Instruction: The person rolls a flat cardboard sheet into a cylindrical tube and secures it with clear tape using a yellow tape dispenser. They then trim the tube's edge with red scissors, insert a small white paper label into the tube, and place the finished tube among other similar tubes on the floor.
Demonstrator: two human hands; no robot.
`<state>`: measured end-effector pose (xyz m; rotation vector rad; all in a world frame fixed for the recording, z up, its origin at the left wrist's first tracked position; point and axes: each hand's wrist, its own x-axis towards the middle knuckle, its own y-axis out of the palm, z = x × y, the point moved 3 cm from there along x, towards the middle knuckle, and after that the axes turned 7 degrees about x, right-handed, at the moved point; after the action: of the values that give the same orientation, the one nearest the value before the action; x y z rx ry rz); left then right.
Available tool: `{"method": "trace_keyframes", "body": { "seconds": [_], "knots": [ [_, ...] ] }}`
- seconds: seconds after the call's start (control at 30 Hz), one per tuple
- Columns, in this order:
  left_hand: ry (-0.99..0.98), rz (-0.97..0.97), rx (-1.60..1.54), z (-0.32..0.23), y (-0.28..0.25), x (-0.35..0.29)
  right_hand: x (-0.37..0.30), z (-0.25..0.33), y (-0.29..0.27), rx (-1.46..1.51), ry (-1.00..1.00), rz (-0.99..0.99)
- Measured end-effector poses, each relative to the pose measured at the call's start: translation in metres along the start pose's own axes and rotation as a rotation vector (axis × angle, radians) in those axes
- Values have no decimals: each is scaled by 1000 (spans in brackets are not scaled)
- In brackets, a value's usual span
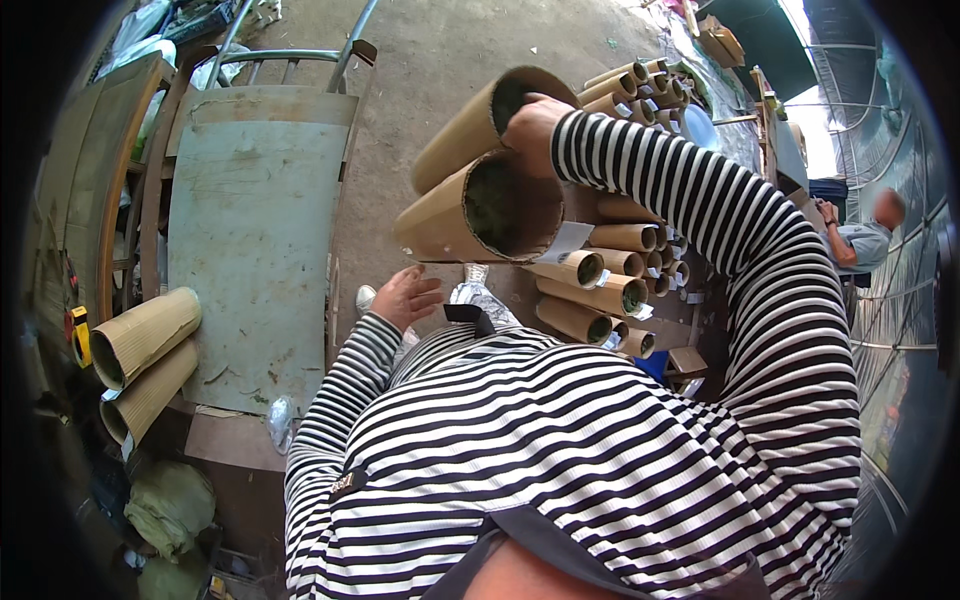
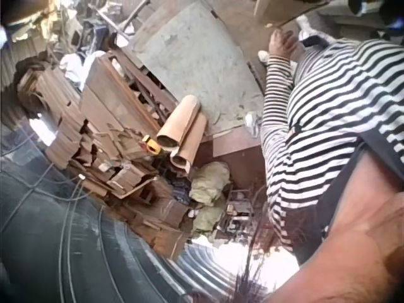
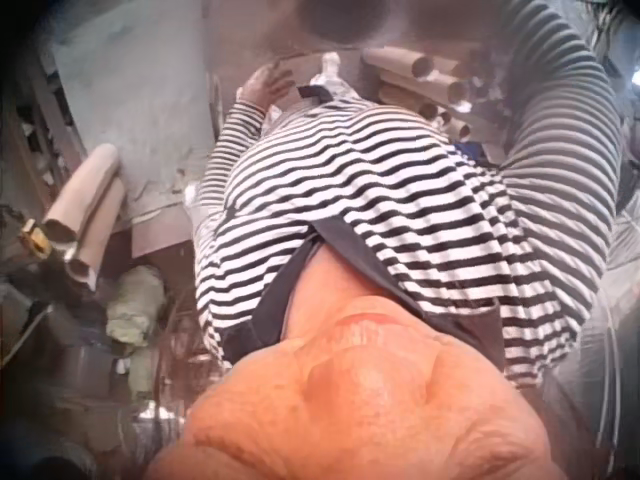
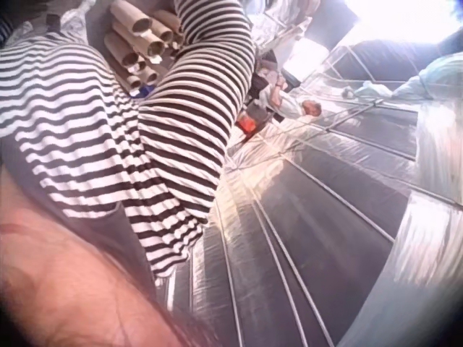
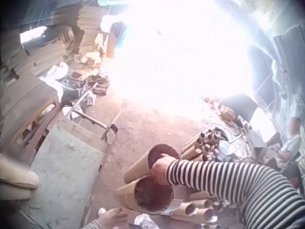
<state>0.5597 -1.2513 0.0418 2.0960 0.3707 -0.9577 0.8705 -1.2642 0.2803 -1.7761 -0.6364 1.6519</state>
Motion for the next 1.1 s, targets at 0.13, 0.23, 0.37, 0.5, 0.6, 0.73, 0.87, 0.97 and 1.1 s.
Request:
{"method": "trace_keyframes", "body": {
  "seconds": [0.13,0.23,0.37,0.5,0.6,0.73,0.87,0.97,1.1],
  "knots": [
    [34,-247,-157,94,-102,40,-13,-82,108,212,167,16],
    [-206,-650,-48,165,-150,19,-14,-141,204,332,301,45],
    [-406,-803,23,234,-157,-22,5,-242,332,458,521,121],
    [-183,-924,435,188,-140,79,32,-327,475,917,1030,-99],
    [144,-627,648,100,-86,261,61,-323,549,1068,1113,-113],
    [-8,-174,600,68,80,407,58,-274,563,1153,938,-305],
    [-158,87,810,126,150,396,12,-174,568,1392,710,-200],
    [-394,220,892,158,122,346,-36,-125,590,1589,782,-311],
    [-584,-29,1327,150,19,307,-98,-130,631,1644,1027,-622]
  ]
}}
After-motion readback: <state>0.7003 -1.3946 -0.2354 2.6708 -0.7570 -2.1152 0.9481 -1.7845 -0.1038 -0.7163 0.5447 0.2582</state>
